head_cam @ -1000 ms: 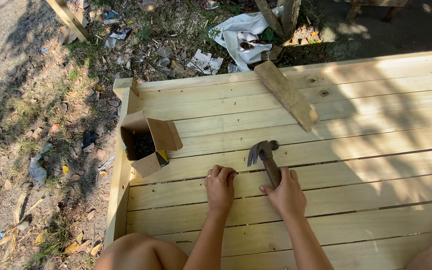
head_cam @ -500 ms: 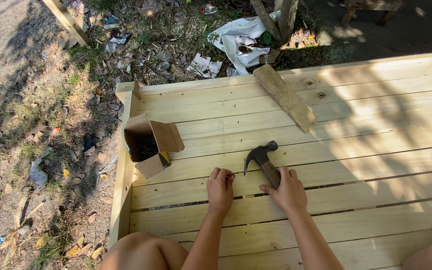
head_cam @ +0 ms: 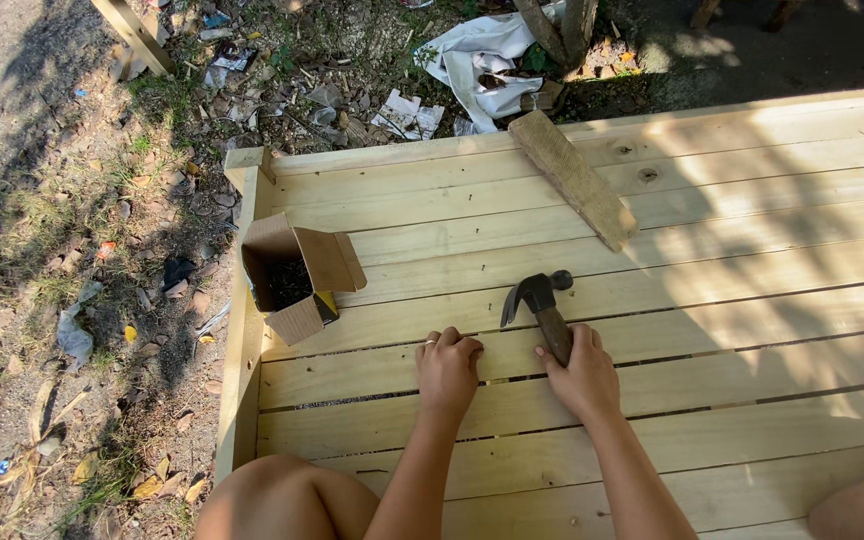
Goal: The person sits on the ground beside a wooden slatted frame and hammers nails into the slats using a claw hammer. They take nails one at a time from an open cardboard box, position each nail on a slat, and drive it in, working across different slats.
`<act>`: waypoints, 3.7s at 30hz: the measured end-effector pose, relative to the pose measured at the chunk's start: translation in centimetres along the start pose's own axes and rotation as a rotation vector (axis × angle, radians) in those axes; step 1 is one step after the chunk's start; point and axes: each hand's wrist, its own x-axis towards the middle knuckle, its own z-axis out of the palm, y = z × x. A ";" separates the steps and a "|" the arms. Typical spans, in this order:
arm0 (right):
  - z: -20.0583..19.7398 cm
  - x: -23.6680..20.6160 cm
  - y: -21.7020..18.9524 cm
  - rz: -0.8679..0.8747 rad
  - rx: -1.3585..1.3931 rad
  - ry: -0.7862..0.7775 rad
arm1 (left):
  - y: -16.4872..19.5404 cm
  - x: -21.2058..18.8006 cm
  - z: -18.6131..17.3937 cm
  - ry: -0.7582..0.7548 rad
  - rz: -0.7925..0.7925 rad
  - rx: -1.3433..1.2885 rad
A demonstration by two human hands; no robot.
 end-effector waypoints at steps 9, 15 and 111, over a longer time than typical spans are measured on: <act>-0.8 1.3 2.1 0.065 0.122 -0.012 | 1.3 1.7 -1.1 -0.056 -0.078 -0.124; -1.2 1.2 2.6 0.127 0.171 -0.041 | 0.0 1.9 0.4 -0.021 -0.234 -0.637; -3.0 -9.9 -5.5 0.153 0.435 -0.117 | -0.6 -4.0 1.7 0.067 0.044 0.040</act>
